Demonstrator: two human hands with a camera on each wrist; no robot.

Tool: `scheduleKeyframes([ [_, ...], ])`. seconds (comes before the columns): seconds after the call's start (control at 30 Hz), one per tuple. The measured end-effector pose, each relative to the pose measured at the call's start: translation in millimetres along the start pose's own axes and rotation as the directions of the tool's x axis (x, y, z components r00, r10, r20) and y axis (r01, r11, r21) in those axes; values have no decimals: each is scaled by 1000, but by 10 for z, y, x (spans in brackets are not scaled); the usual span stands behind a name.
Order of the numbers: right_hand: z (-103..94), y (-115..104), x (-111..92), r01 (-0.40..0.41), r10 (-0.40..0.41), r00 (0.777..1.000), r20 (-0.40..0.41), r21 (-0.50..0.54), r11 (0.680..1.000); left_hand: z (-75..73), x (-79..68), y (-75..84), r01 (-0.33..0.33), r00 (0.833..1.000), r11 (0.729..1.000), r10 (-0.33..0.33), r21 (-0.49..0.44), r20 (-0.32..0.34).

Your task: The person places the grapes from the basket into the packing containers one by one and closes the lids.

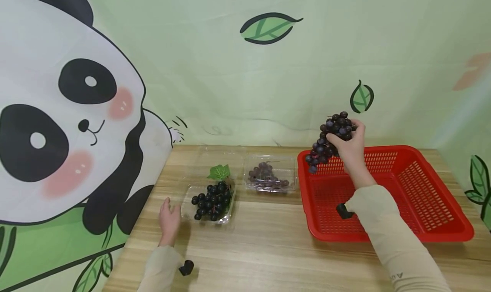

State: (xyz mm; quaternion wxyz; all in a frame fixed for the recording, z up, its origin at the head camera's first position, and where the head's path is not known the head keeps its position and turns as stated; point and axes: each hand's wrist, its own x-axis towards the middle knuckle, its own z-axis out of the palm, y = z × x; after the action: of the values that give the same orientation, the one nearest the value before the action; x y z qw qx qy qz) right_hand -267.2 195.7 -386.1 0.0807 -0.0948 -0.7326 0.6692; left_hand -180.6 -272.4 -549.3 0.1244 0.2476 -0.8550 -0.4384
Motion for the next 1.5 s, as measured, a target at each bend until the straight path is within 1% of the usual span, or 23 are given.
scheduleKeyframes([
  [0.17,81,-43,-46,32,-33,999,22,56,998,-1,2,-3,-7,1000,1000,7,10,-16],
  [0.4,193,-86,-114,62,-70,996,60,133,989,7,16,-23,-6,1000,1000,7,12,-19],
  [0.57,302,-94,-157,79,-94,992,87,161,984,14,23,-30,-19,999,1000,20,5,-28],
  [0.8,477,-80,-200,57,-73,990,117,136,989,-1,8,-8,-10,1000,1000,10,-3,-15],
  [1.0,619,-70,-239,53,-72,984,160,118,992,-6,-2,5,-1,1000,1000,1,-2,-9],
  [1.17,753,-62,-277,33,-51,982,181,98,995,-10,1,4,-10,1000,1000,10,-5,-24],
  [1.27,838,-59,-303,20,-40,981,190,106,994,-6,7,-7,-19,999,1000,19,0,-32],
  [1.37,918,-46,-325,12,-36,978,203,115,993,-2,8,-14,-18,999,1000,18,4,-33],
  [1.5,1014,-10,-350,15,-36,975,218,96,995,0,12,-16,-15,999,1000,15,1,-33],
])
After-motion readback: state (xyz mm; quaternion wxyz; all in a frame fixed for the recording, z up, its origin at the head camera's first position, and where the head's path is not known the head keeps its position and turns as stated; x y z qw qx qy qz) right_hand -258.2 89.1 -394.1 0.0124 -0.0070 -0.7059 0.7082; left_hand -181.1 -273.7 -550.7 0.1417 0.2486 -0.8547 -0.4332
